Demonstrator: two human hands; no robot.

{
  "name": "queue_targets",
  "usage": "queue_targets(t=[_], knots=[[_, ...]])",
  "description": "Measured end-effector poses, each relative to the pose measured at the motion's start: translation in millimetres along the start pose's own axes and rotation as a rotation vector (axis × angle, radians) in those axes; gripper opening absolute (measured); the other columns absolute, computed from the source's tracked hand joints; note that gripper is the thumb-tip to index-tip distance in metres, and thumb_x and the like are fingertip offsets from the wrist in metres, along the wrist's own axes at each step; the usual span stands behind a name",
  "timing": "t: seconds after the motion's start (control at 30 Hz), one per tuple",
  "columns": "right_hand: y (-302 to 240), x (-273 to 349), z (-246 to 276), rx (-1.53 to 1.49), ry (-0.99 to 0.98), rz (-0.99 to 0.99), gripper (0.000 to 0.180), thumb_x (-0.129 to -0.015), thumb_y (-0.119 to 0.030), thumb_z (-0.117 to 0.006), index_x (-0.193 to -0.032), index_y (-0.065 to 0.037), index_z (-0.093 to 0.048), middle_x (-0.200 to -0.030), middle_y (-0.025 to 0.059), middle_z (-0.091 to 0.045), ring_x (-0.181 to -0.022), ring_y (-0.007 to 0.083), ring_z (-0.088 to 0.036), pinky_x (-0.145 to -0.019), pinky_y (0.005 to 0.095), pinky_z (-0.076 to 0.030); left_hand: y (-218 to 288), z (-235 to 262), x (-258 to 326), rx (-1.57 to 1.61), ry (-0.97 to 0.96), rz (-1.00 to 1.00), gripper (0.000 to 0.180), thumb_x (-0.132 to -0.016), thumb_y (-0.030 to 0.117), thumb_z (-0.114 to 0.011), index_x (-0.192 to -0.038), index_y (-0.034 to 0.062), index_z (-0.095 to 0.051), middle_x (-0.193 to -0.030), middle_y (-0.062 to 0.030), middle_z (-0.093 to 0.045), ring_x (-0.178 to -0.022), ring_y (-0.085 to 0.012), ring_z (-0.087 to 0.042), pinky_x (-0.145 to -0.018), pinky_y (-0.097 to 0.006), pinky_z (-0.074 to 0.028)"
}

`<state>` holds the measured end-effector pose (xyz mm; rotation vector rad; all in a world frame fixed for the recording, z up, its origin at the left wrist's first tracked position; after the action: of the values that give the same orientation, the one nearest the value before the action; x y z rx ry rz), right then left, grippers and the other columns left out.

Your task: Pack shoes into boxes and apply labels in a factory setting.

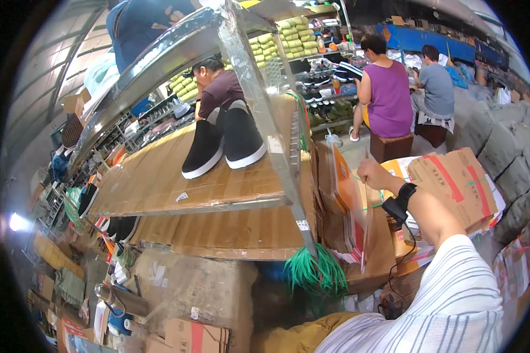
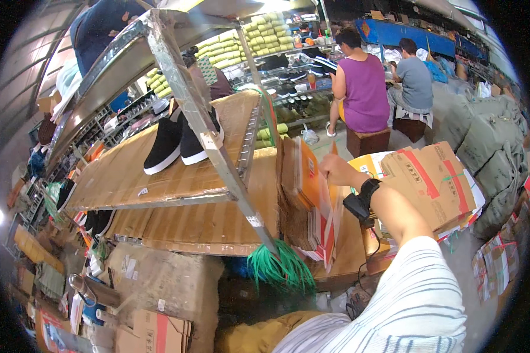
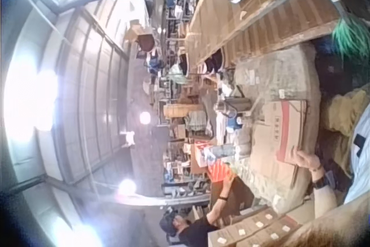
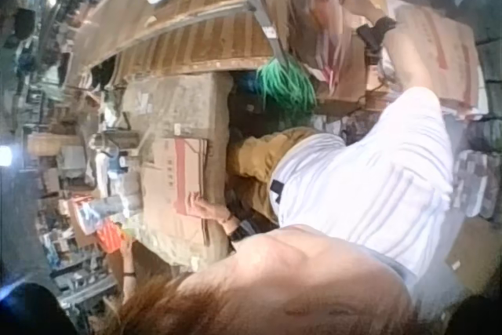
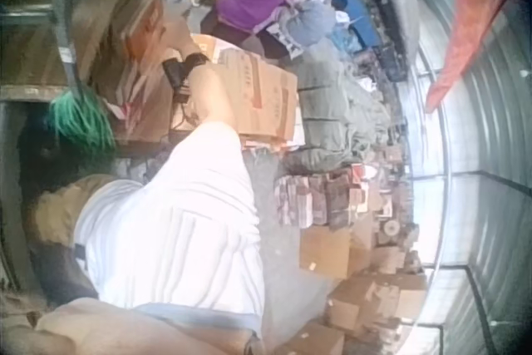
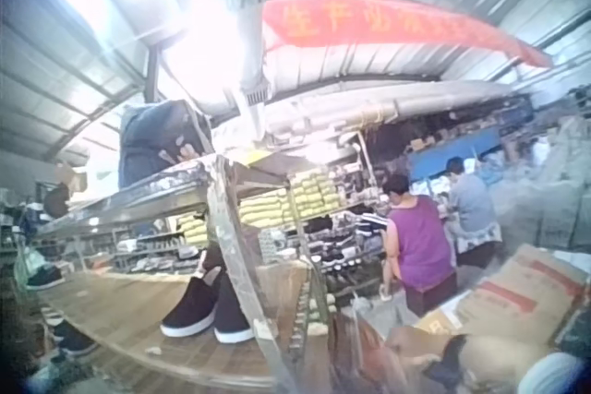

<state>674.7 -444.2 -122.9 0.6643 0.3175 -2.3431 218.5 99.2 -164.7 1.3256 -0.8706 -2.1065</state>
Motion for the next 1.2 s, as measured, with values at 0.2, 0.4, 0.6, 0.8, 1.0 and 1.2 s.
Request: queue_targets(t=[0.2, 0.4, 0.6, 0.8, 1.0, 1.2], knots=[[-47, -44, 61, -0.626, 0.05, -0.303, 0.007, -0.062, 0.002, -0.052, -0.067, -0.002, -0.053, -0.056, 0.0073, -0.05, -0.055, 0.0172, -0.05, -0.051, 0.0329, -0.037, 4, -43, -1, 0.217, -0.439, -0.008, 0.045, -0.085, 0.021, -0.065, -0.12, -0.0044, -0.053, -0.126, -0.0198, -0.047, -0.113, -0.0301, -0.048, -0.095, -0.041, -0.042], [-208, -72, 80, -0.86, 0.23, -0.412, 0.011, -0.066, 0.007, -0.048, -0.07, -0.003, -0.048, -0.066, -0.0024, -0.047, -0.065, 0.0064, -0.045, -0.053, 0.0265, -0.036, 29, -119, 58, 0.678, -0.937, 0.129, 0.113, -0.069, 0.027, -0.078, -0.147, 0.0006, -0.001, -0.149, -0.0192, -0.02, -0.138, -0.0286, -0.022, -0.112, -0.041, -0.018], [-291, -97, 13, -1.17, -0.029, -0.126, 0.055, -0.078, 0.006, -0.05, -0.13, -0.007, -0.037, -0.114, 0.0077, -0.053, -0.103, 0.0141, -0.053, -0.085, 0.0278, -0.043, 39, -55, -6, 0.63, -0.088, 0.483, 0.022, -0.088, 0.005, -0.06, -0.107, -0.0042, -0.058, -0.1, -0.0087, -0.061, -0.092, -0.0181, -0.052, -0.083, -0.034, -0.043], [-376, -120, -40, -1.353, -0.351, -0.08, 0.063, -0.089, -0.008, -0.058, -0.144, -0.016, -0.028, -0.133, 0.0071, -0.043, -0.119, 0.0178, -0.046, -0.095, 0.0322, -0.04, -27, 145, -83, 0.054, 0.463, 0.21, 0.023, -0.082, 0.014, -0.063, -0.101, 0.0017, -0.059, -0.095, -0.0159, -0.061, -0.091, -0.0302, -0.055, -0.084, -0.042, -0.044], [-469, -125, -127, -1.705, -0.858, -0.293, 0.051, -0.099, -0.029, -0.046, -0.145, -0.015, -0.028, -0.131, 0.0127, -0.044, -0.11, 0.0213, -0.054, -0.089, 0.0319, -0.045, 20, 138, -50, -0.735, 0.198, -0.414, 0.011, -0.065, 0.003, -0.064, -0.067, 0.0142, -0.067, -0.065, -0.0039, -0.059, -0.058, -0.0237, -0.056, -0.052, -0.036, -0.044], [-524, -54, -224, -1.355, -1.013, -0.046, 0.079, -0.087, -0.032, -0.066, -0.148, -0.01, -0.02, -0.138, 0.0227, -0.036, -0.117, 0.0308, -0.05, -0.096, 0.0379, -0.043, -36, 126, 20, -0.807, -0.105, 0.005, 0.028, -0.068, 0.026, -0.077, -0.093, 0.0154, -0.07, -0.122, -0.0114, -0.056, -0.115, -0.0297, -0.05, -0.101, -0.041, -0.035]])
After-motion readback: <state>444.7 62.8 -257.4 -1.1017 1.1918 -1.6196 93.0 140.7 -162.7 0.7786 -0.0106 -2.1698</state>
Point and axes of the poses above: each hand's wrist, its own x-axis away from the middle knuckle, its own z-axis out of the back of the hand, y = z × x, the point moved 7 cm from there along -x, towards the middle knuckle
